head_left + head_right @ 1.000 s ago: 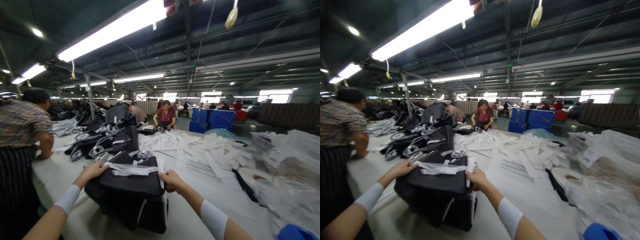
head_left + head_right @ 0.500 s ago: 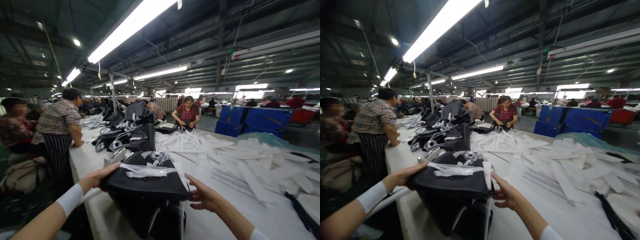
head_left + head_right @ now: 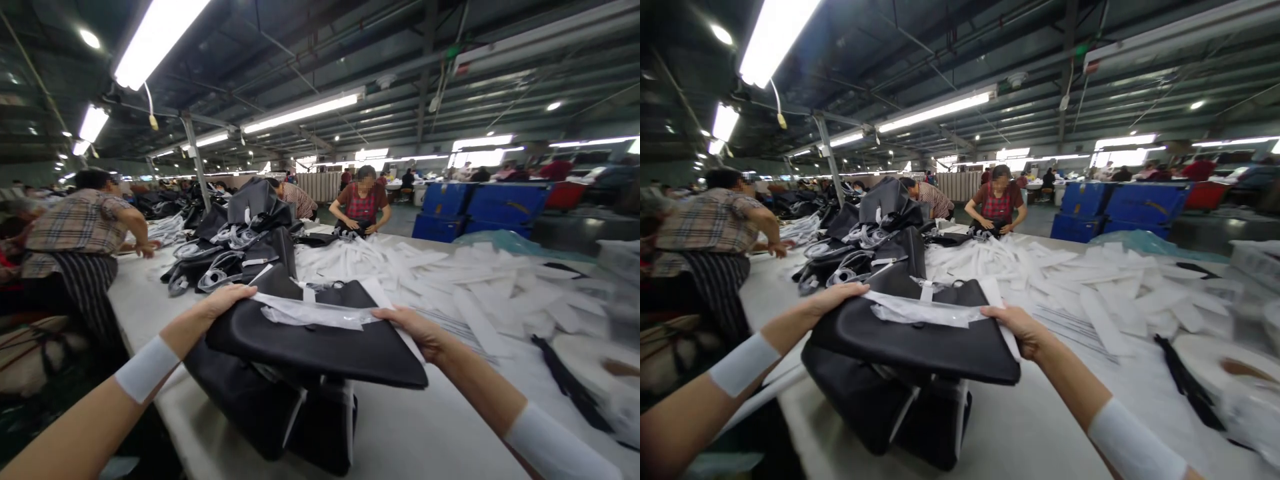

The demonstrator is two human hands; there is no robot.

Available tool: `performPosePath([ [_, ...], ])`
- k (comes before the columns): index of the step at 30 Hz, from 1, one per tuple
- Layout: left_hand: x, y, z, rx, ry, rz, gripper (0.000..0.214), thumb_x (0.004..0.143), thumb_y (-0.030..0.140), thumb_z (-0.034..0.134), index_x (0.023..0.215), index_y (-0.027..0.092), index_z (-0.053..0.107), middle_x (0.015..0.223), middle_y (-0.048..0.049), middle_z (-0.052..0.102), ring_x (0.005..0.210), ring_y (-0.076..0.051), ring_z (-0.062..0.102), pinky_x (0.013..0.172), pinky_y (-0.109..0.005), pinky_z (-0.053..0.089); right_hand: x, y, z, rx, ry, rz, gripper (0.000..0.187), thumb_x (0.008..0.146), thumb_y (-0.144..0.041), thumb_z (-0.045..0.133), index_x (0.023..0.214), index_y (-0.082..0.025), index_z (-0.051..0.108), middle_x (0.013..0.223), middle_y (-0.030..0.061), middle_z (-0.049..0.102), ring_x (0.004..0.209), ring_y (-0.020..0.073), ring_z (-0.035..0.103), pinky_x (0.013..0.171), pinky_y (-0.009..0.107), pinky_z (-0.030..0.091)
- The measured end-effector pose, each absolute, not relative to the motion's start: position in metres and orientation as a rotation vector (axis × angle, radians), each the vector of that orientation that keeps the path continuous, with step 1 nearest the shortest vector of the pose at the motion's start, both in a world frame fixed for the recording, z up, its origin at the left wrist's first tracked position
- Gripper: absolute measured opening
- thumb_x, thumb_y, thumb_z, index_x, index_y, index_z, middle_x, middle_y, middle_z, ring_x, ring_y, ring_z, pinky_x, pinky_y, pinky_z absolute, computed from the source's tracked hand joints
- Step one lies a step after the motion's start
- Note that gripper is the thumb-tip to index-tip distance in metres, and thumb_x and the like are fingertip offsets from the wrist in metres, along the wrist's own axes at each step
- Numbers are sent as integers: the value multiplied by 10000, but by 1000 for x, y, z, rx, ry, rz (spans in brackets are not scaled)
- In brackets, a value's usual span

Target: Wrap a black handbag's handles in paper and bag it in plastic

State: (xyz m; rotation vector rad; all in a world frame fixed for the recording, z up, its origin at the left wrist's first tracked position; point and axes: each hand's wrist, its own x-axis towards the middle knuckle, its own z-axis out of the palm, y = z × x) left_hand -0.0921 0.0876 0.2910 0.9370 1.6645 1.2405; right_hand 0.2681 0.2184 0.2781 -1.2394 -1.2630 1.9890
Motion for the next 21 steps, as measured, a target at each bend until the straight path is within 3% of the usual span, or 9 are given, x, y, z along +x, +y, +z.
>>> performPosePath([
  [4,-15,107,313,1093,1494,1344,445,598,496,780,863,175,622,675,39,644,561,-106,578,525,-187,452,354,199,301,-1254,-1297,1640,423,710,-258,729,1093,-152,585,760,69,739,591,202,680,525,274,565],
  [9,86,101,294,1220,1320,1376,502,649,542,726,973,185,585,696,40,618,591,-126,573,544,-206,437,463,144,293,-1357,-1271,1323,597,651,-390,769,1167,-168,566,758,61,737,651,238,694,551,291,566],
  [13,143,80,224,1352,1322,1248,516,739,580,622,1067,185,571,799,-5,659,727,-183,609,658,-264,475,524,82,239,-1436,-1279,1188,693,670,-493,731,1247,-175,516,973,88,737,859,285,695,701,347,576],
  [17,183,46,115,1356,1449,991,515,766,588,537,1046,158,581,901,-64,685,863,-252,630,804,-335,480,552,17,144,-1627,-1257,1176,657,700,-545,630,1221,-154,547,1105,104,705,1094,315,617,885,392,529],
  [19,195,24,67,1306,1577,846,546,752,583,522,1059,135,579,1018,-119,688,999,-300,619,891,-369,465,558,-9,97,-1759,-1288,1132,648,669,-584,576,1140,-139,596,1076,117,713,1094,327,616,951,407,491],
  [21,200,4,36,1289,1666,785,575,769,570,486,1116,117,557,1147,-158,657,1131,-319,571,965,-381,435,560,-29,61,-1953,-1304,953,743,646,-629,531,1200,-135,562,1099,134,701,1088,345,618,974,427,471],
])
